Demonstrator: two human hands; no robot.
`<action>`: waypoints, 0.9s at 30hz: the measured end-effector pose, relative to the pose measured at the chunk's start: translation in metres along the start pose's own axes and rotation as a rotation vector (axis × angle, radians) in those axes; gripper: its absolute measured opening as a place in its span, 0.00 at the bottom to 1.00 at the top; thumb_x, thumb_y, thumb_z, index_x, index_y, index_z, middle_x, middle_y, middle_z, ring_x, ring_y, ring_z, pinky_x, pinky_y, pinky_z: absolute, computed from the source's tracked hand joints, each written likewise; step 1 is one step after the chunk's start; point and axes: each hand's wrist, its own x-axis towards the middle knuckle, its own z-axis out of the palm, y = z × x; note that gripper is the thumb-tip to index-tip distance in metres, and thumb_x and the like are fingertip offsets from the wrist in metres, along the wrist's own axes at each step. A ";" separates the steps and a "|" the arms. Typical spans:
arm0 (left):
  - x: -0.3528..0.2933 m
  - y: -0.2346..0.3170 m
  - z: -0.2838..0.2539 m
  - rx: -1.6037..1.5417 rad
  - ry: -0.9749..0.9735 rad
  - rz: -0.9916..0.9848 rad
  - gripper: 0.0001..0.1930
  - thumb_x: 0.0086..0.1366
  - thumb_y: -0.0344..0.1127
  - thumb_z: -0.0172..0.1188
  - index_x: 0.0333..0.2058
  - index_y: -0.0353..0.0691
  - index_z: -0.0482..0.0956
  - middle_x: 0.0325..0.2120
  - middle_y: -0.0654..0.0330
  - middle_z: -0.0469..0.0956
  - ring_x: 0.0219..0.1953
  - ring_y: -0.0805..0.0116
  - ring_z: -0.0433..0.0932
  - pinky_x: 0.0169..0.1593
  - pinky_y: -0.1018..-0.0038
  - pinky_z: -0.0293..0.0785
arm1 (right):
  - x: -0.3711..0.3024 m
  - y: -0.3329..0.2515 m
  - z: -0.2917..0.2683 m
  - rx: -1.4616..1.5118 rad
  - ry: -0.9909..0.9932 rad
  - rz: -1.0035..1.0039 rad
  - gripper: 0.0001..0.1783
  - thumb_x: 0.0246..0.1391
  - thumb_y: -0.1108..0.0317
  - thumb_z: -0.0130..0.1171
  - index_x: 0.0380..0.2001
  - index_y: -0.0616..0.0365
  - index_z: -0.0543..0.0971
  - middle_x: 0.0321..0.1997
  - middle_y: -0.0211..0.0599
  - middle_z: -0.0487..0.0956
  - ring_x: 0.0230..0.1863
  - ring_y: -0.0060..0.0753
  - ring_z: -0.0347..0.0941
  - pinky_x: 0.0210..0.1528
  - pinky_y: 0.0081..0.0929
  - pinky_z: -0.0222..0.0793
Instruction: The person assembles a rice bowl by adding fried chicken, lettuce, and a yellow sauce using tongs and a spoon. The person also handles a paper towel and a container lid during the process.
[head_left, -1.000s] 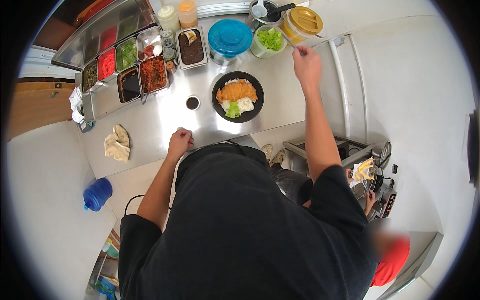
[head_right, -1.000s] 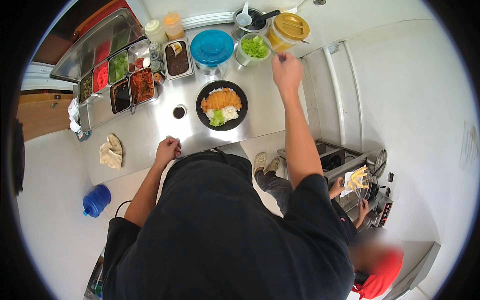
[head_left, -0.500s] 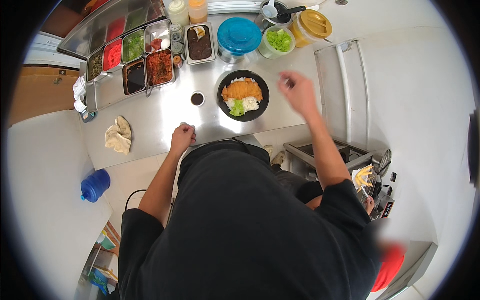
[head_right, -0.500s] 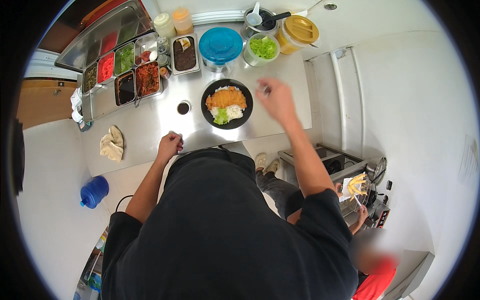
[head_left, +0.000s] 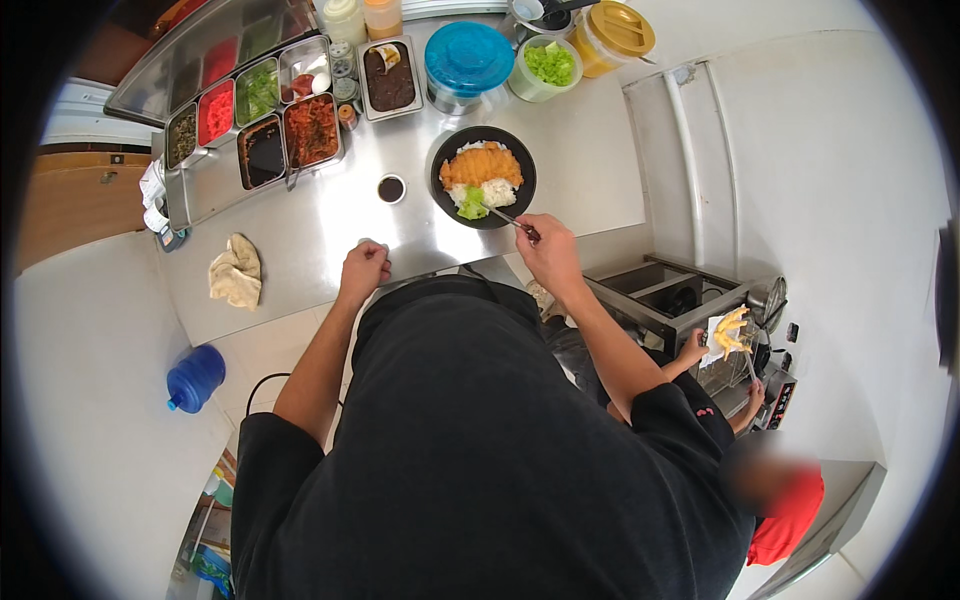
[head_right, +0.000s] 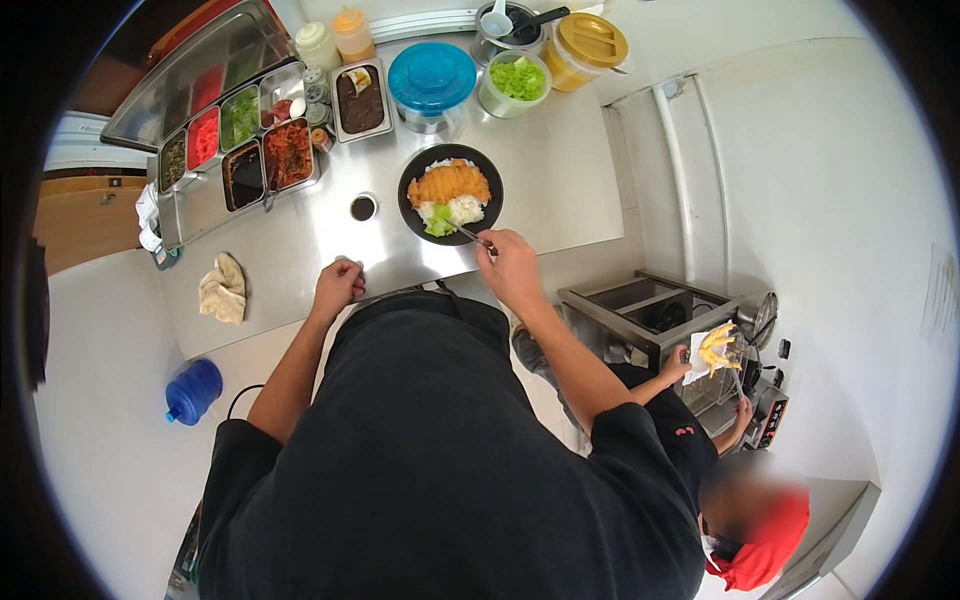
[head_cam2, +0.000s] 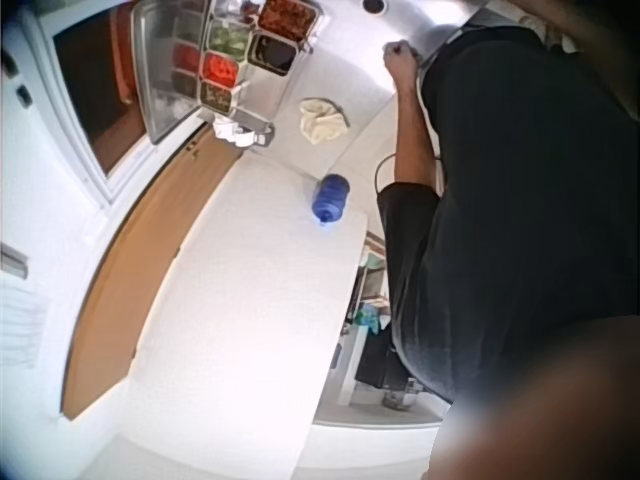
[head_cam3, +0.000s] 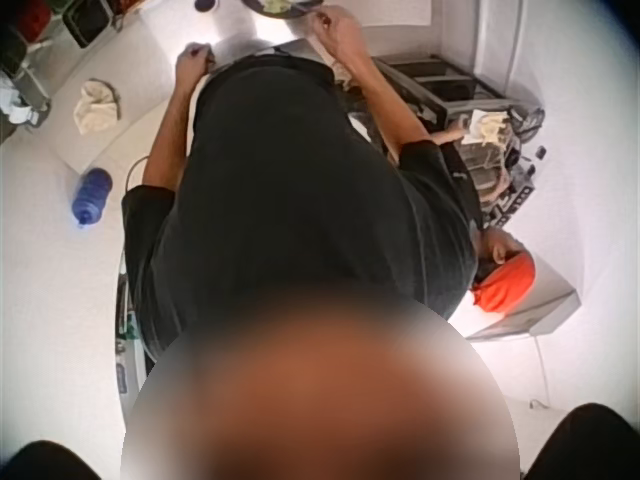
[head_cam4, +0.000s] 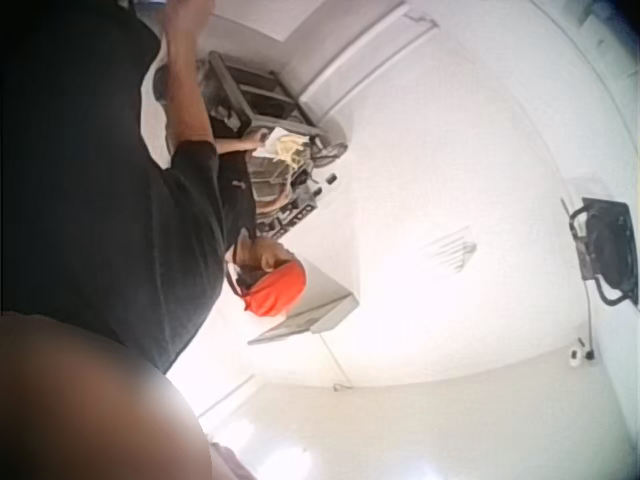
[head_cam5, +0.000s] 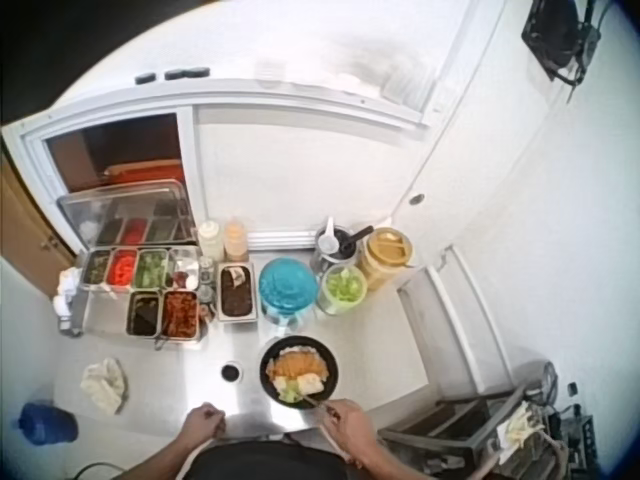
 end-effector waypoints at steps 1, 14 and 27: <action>0.000 0.000 0.000 -0.015 -0.007 0.003 0.08 0.69 0.35 0.55 0.36 0.36 0.79 0.25 0.60 0.79 0.21 0.73 0.77 0.27 0.76 0.74 | -0.002 0.001 -0.003 -0.001 -0.013 0.000 0.14 0.53 0.70 0.65 0.43 0.63 0.82 0.39 0.45 0.82 0.34 0.38 0.79 0.40 0.32 0.78; 0.002 -0.007 0.000 -0.016 -0.012 0.001 0.08 0.70 0.34 0.54 0.38 0.36 0.79 0.25 0.61 0.79 0.21 0.74 0.77 0.26 0.77 0.74 | -0.006 0.017 0.021 -0.002 0.007 -0.112 0.12 0.54 0.72 0.65 0.41 0.64 0.82 0.38 0.45 0.82 0.35 0.39 0.80 0.40 0.31 0.78; 0.003 -0.007 0.004 -0.047 0.053 -0.001 0.08 0.67 0.33 0.56 0.35 0.32 0.79 0.24 0.57 0.81 0.22 0.71 0.80 0.28 0.75 0.78 | 0.078 0.010 -0.075 0.056 0.303 0.044 0.12 0.56 0.69 0.65 0.41 0.63 0.84 0.33 0.42 0.85 0.34 0.25 0.81 0.40 0.24 0.75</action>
